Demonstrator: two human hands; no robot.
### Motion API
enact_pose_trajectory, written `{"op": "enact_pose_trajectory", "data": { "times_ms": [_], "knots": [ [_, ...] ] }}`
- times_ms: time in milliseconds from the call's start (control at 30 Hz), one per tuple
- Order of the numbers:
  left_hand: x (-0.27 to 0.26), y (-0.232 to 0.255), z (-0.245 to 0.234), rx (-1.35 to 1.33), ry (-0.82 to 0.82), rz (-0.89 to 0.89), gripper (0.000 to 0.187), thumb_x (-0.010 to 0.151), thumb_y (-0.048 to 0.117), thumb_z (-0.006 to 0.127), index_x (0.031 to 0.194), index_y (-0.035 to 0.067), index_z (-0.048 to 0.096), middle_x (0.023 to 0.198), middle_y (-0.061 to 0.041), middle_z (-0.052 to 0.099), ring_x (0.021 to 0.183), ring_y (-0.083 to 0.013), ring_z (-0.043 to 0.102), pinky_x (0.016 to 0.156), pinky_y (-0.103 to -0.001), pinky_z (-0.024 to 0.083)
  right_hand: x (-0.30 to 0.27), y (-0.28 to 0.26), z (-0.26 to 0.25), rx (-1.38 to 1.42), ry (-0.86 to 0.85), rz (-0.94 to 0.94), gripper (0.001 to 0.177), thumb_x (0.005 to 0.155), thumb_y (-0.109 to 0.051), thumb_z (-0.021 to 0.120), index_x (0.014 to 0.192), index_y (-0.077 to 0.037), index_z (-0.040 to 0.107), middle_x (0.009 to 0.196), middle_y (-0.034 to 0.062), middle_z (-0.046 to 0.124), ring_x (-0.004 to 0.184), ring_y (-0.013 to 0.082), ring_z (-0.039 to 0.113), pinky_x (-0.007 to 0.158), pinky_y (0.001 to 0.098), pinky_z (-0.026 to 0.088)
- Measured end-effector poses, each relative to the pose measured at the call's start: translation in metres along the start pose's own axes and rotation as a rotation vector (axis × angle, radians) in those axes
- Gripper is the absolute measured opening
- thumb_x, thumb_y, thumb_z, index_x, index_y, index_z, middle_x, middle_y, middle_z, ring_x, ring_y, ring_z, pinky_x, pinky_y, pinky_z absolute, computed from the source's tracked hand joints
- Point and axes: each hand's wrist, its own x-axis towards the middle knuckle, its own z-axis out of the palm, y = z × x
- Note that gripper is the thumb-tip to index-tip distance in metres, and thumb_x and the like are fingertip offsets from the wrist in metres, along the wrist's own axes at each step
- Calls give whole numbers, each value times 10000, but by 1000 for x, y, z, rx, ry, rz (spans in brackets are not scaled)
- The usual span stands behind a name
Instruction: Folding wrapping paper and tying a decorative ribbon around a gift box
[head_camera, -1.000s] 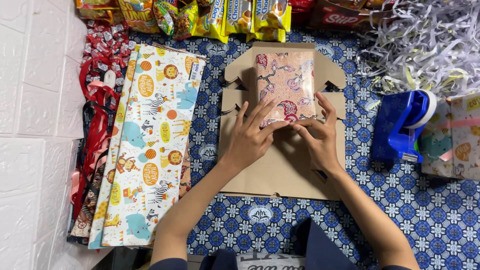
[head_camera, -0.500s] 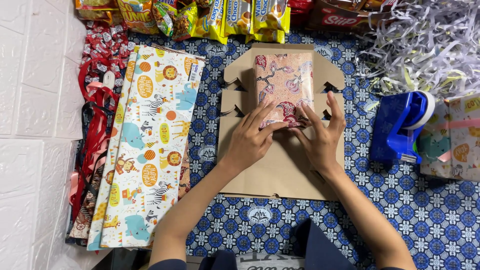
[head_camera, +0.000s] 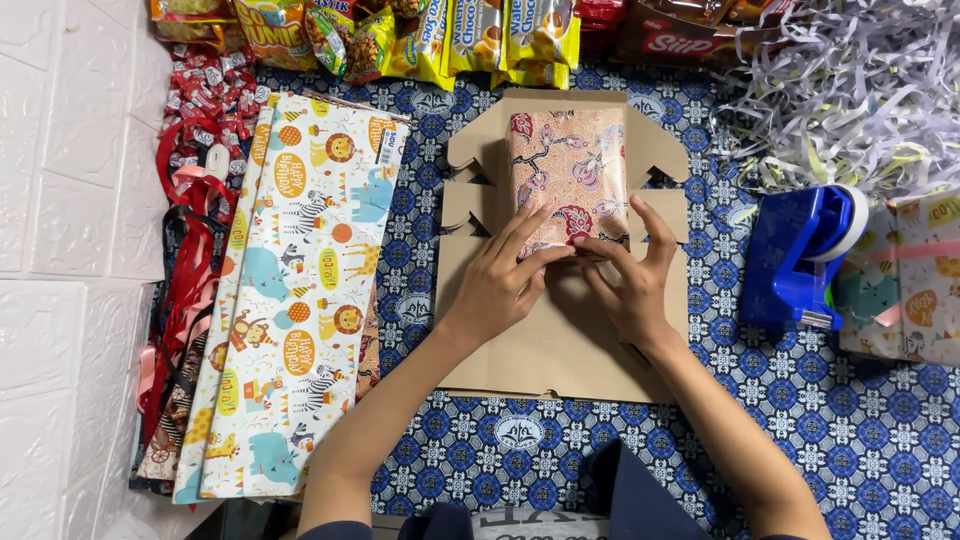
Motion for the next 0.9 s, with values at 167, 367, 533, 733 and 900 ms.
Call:
{"op": "enact_pose_trajectory", "data": {
  "times_ms": [167,367,533,733,900],
  "knots": [
    [1,0,-2,-27,-10,-6,345,898,99,501,1169,209,685,1451,-117,500,1393,-326,448,1065,-396,442,2,-1,-3,-37,-34,1,296,846,-202,794,1132,-250,736,1494,151,344,1348,387,364,1089,517,330],
    [2,1,-6,-74,-26,-17,330,904,117,519,1171,210,688,1453,-109,496,1401,-327,438,1092,-405,413,6,-5,-5,48,-109,82,439,863,-217,747,1289,-221,643,1540,166,267,1369,398,342,1114,518,312],
    [-6,-8,3,-276,41,-97,320,932,114,501,1165,206,700,1466,-116,473,1388,-360,441,1115,-442,399,8,-3,-9,404,-185,228,718,895,-313,622,1537,-172,334,1590,202,111,1443,432,251,1178,561,231],
    [-5,4,-4,-405,-3,-354,443,927,209,553,1370,215,546,1549,-154,280,1411,-458,335,1138,-551,345,30,-14,-30,593,-270,603,670,1038,-451,318,1477,54,340,1533,267,203,1434,482,194,1146,618,142],
    [-3,10,-14,-876,-152,-646,601,909,363,575,1479,279,403,1555,-122,141,1344,-663,145,972,-829,240,40,-41,-57,669,-259,532,614,965,-276,506,1527,-119,312,1550,250,267,1461,435,213,1143,594,216]
  ]
}}
